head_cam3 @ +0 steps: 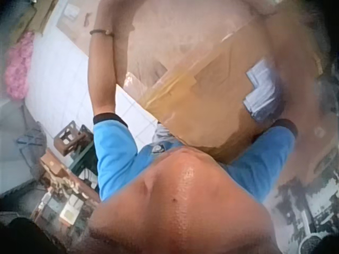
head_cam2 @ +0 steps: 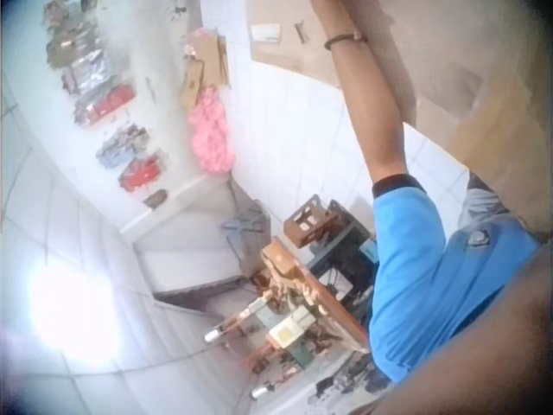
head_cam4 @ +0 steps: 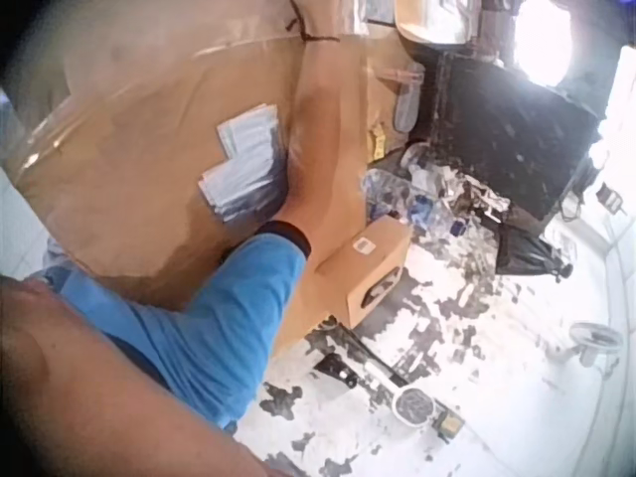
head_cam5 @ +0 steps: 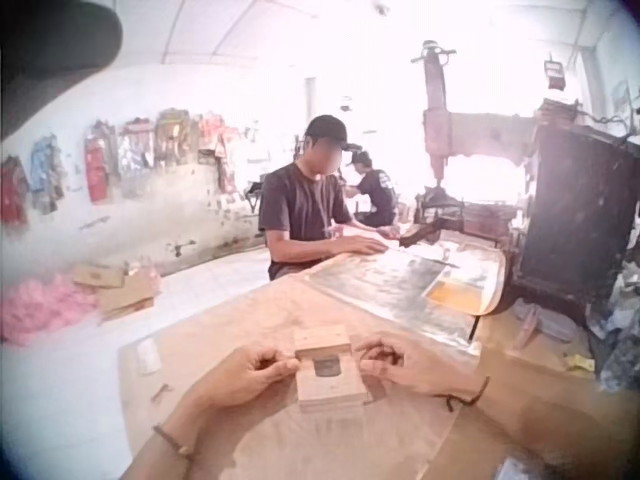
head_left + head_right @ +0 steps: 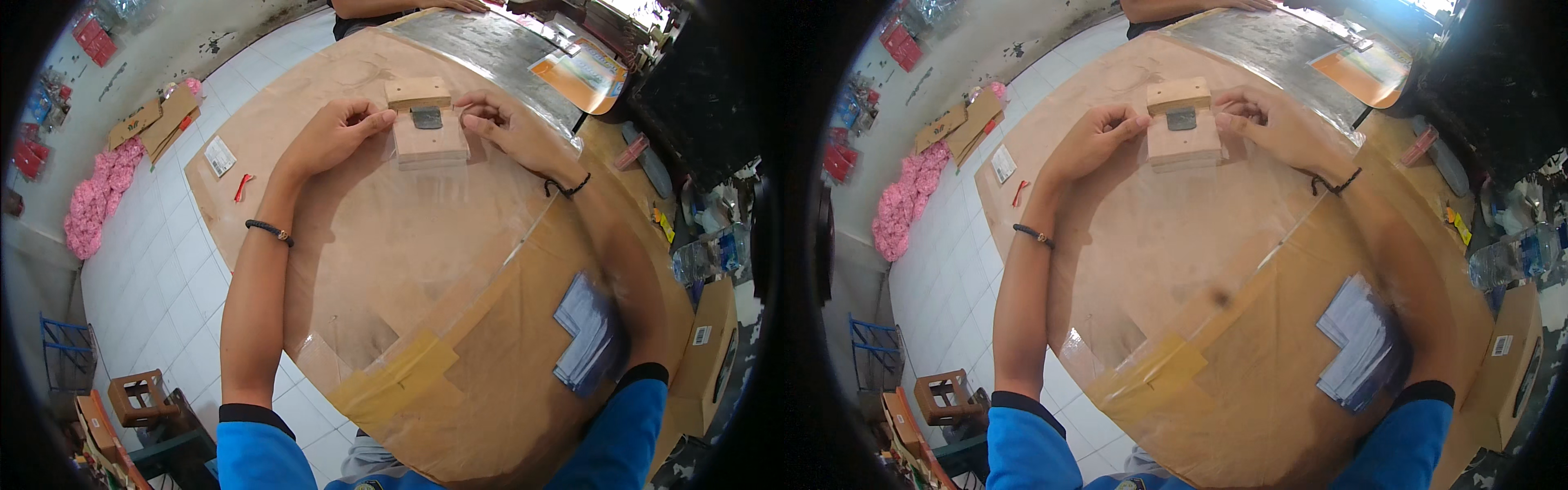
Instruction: The person sorts through a stack of clear plastic T-shirt-shaped sleeves on a table. They handle the sleeves one at a time, checking them against a wooden jig and then placing them into a organized pile on the table.
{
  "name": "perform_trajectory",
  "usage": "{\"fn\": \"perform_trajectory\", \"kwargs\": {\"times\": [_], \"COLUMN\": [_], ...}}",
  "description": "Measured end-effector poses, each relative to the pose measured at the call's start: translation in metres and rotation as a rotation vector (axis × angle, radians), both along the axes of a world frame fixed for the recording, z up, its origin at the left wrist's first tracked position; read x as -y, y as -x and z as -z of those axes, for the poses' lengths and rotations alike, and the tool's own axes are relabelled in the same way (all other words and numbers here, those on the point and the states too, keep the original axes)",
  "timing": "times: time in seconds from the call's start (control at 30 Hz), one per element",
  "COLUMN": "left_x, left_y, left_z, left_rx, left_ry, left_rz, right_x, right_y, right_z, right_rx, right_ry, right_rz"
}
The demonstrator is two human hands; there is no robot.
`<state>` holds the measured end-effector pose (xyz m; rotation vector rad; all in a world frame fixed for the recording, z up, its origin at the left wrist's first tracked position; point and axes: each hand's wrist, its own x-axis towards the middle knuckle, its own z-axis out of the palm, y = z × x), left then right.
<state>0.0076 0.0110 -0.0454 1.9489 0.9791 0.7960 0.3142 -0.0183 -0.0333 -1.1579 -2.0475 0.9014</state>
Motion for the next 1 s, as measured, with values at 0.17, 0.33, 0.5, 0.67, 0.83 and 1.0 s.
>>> {"fn": "perform_trajectory", "kwargs": {"times": [0.17,0.33,0.5,0.67,0.83,1.0], "left_x": [0.006,0.007,0.006,0.004,0.006,0.003], "left_y": [0.002,0.003,0.003,0.006,0.002,0.006], "left_z": [-0.008,-0.01,-0.008,-0.01,-0.009,-0.007], "left_rx": [-0.006,0.002,-0.008,-0.059,0.028,0.032], "left_ry": [0.081,0.108,0.099,0.107,0.14,0.115], "left_rz": [0.047,0.051,0.043,0.068,0.063,0.08], "right_x": [-0.005,-0.009,-0.005,-0.007,-0.007,-0.007], "right_y": [-0.013,-0.016,-0.011,-0.009,-0.009,-0.008], "right_z": [0.002,0.008,0.005,0.008,0.011,0.009], "right_rx": [-0.08,-0.163,-0.184,-0.193,-0.205,-0.193], "right_ry": [0.142,0.162,0.178,0.152,0.11,0.115], "right_rz": [-0.124,-0.08,0.01,0.077,0.106,0.099]}}
